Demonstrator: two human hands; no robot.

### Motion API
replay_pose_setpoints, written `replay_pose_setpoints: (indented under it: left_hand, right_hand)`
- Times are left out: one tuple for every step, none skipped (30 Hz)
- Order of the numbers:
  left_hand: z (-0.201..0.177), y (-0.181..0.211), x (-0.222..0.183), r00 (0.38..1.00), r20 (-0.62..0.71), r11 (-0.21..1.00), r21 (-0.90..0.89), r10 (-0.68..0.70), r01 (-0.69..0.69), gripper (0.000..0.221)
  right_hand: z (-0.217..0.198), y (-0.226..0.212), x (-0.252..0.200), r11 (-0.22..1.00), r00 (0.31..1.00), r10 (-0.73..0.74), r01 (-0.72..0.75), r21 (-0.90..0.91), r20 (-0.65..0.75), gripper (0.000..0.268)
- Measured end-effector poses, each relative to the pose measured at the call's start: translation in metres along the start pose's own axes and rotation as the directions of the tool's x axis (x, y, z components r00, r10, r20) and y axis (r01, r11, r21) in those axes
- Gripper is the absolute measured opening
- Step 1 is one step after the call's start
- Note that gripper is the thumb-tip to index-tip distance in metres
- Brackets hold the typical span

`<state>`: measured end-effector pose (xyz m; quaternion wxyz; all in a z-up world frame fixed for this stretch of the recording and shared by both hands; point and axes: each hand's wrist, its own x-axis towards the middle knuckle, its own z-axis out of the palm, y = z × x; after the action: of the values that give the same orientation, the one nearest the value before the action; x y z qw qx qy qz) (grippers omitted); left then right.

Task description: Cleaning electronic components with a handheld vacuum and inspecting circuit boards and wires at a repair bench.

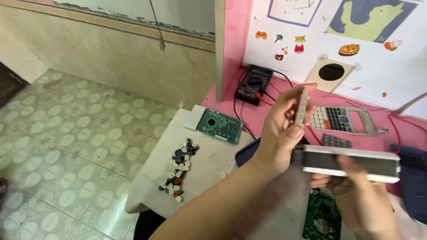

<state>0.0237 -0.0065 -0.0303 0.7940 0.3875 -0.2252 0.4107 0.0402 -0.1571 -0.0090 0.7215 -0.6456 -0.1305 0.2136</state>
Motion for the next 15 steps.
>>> replay_pose_setpoints:
  left_hand:
    - [-0.011,-0.011,0.001,0.996,0.047,0.984,-0.163,0.082,-0.073,0.061]
    - [-0.009,-0.024,0.005,0.996,0.047,0.984,-0.161,0.081,-0.072,0.061]
    - [-0.007,-0.037,0.009,0.963,0.001,0.959,-0.096,0.268,-0.267,0.058]
    - [-0.005,-0.051,0.014,0.892,-0.032,0.892,-0.024,0.450,-0.451,0.056]
    - [0.010,-0.019,0.008,0.892,-0.030,0.892,-0.024,0.452,-0.452,0.056]
    - [0.024,0.015,0.002,0.975,0.000,0.959,0.179,0.222,-0.218,0.062]
    - [0.037,0.049,-0.003,1.000,-0.021,0.926,0.377,-0.021,0.028,0.069]
    - [0.021,0.022,0.002,1.000,-0.016,0.921,0.388,-0.024,0.029,0.069]
    - [0.004,-0.006,0.007,0.981,0.032,0.974,0.120,0.192,-0.194,0.068]
    - [-0.009,-0.038,0.012,0.917,0.018,0.903,-0.181,0.398,-0.389,0.069]
    - [-0.008,-0.033,0.009,0.920,0.023,0.905,-0.188,0.392,-0.381,0.069]
    - [-0.005,-0.029,0.006,0.934,0.022,0.924,-0.157,0.356,-0.348,0.066]
    - [-0.002,-0.025,0.002,0.947,0.021,0.941,-0.125,0.319,-0.314,0.063]
    - [-0.003,-0.018,0.003,0.950,0.023,0.943,-0.133,0.312,-0.306,0.063]
    - [-0.004,-0.011,0.003,0.962,0.069,0.961,-0.113,0.263,-0.254,0.062]
  right_hand:
    - [-0.007,0.003,0.004,0.999,0.999,0.032,-0.032,0.020,0.011,0.039]
    - [0.005,-0.008,-0.001,0.999,0.999,0.032,-0.033,0.021,0.012,0.039]
    - [0.017,-0.020,-0.006,0.993,1.000,-0.020,0.018,-0.118,-0.017,0.030]
    - [0.029,-0.032,-0.010,0.964,0.996,-0.079,0.066,-0.258,-0.038,0.023]
    - [0.025,-0.029,-0.011,0.964,0.996,-0.080,0.068,-0.258,-0.037,0.023]
    - [0.024,-0.025,-0.012,0.988,0.999,-0.035,0.029,-0.149,-0.038,0.024]
    - [0.024,-0.021,-0.013,0.999,0.999,0.011,-0.012,-0.039,-0.034,0.025]
    - [0.020,-0.017,-0.010,1.000,1.000,0.012,-0.013,-0.026,-0.029,0.025]
    - [0.016,-0.012,-0.006,0.998,0.997,0.054,-0.055,-0.020,-0.055,0.026]
    - [0.008,-0.009,-0.002,0.995,0.991,0.091,-0.093,-0.019,-0.096,0.032]
    - [0.018,-0.018,-0.006,0.996,0.990,0.088,-0.090,-0.014,-0.106,0.032]
    - [0.028,-0.028,-0.011,0.995,0.991,0.071,-0.079,-0.059,-0.116,0.027]
    - [0.036,-0.037,-0.015,0.992,0.991,0.055,-0.068,-0.104,-0.126,0.023]
    - [0.026,-0.030,-0.010,0.992,0.989,0.054,-0.069,-0.103,-0.138,0.023]
    - [0.015,-0.022,-0.005,0.992,0.990,0.108,-0.114,-0.055,-0.092,0.028]
